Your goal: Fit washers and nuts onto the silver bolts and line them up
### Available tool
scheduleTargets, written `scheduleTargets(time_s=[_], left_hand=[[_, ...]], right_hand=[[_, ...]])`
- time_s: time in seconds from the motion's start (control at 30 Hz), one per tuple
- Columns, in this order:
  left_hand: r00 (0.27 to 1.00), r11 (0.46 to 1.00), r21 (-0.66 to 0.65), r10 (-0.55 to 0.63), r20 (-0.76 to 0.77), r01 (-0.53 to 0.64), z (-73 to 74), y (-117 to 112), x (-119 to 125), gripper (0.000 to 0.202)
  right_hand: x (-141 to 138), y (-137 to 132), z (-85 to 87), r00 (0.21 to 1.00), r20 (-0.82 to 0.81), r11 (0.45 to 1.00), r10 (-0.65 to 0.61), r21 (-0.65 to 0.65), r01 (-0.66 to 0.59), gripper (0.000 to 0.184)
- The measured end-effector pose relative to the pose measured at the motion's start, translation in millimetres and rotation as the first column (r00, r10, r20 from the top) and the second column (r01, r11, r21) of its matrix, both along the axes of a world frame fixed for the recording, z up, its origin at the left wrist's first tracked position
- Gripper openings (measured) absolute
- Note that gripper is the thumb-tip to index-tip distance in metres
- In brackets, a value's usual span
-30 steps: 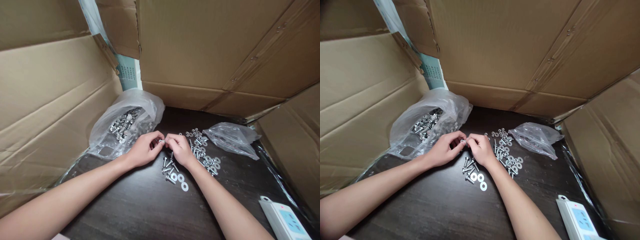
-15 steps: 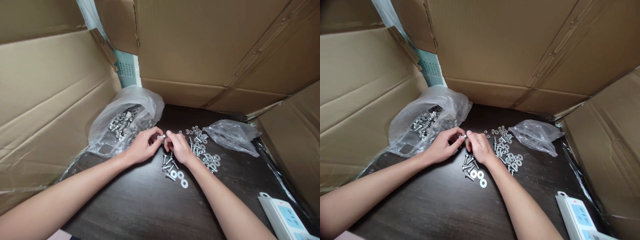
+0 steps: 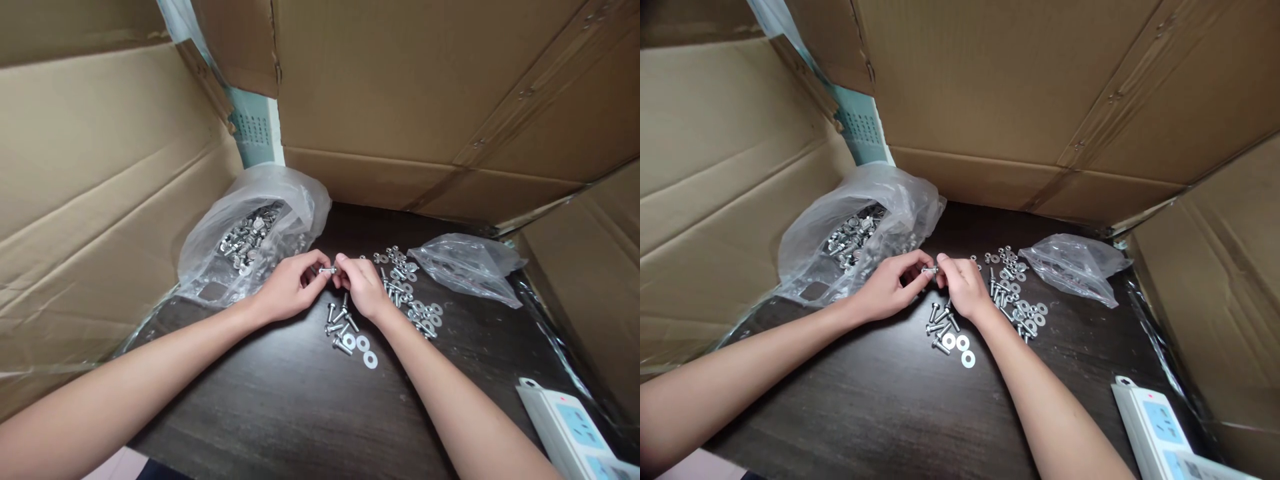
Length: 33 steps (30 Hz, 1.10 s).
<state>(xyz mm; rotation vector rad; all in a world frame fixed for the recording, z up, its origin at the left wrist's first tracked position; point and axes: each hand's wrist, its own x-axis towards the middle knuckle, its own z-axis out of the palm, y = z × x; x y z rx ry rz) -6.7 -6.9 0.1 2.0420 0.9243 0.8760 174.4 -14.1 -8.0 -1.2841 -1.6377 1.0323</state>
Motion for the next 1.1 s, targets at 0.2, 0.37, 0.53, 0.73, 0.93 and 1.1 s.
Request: scheduleTargets(time_s=[0.2,0.37,0.53,0.73,0.93,1.1], left_hand=[[1.0,1.0,0.018,0.002,-0.005,-0.002,0.4,-0.6,-0.5,0.011],[1.0,1.0,-0.001,0.02,-0.001,-0.02,0.4,-0.5,-0.3,0.011],[1.0,0.999,0.029,0.023,0.009,-0.024,0.5,-0.1,0.6,0.011],[0.999,0.999,0.027,0.043,-0.006,-0.042,-2.4,0.6,0.2,0.012],[0.999,0.999,0.022,0.044,-0.006,-0.044,-2.7,1.4,0.5,0.011],[0.999,0.999,0.014,0.05,-0.012,-0.05,-0.9,1.5,0.8,0.011]], right_hand=[[0.8,-1.1,3.1,0.999,0.016,0.999,0.03,0.012,-0.03,0.054],[-1.1,-2.4,6.4,0.996,0.065,0.995,0.06,0.072,-0.064,0.041],[-4.2,-1.3,4.8,0.996,0.068,0.996,-0.062,0.073,0.057,0.036],[-4.0,1.5,1.3,0.997,0.051,0.995,-0.065,0.081,0.06,0.035],[-2.5,0.5,1.6,0.998,0.034,0.996,-0.047,0.074,0.045,0.038],[-2.1,-0.8,5.9,1.0,0.012,0.998,0.001,0.067,-0.002,0.027]])
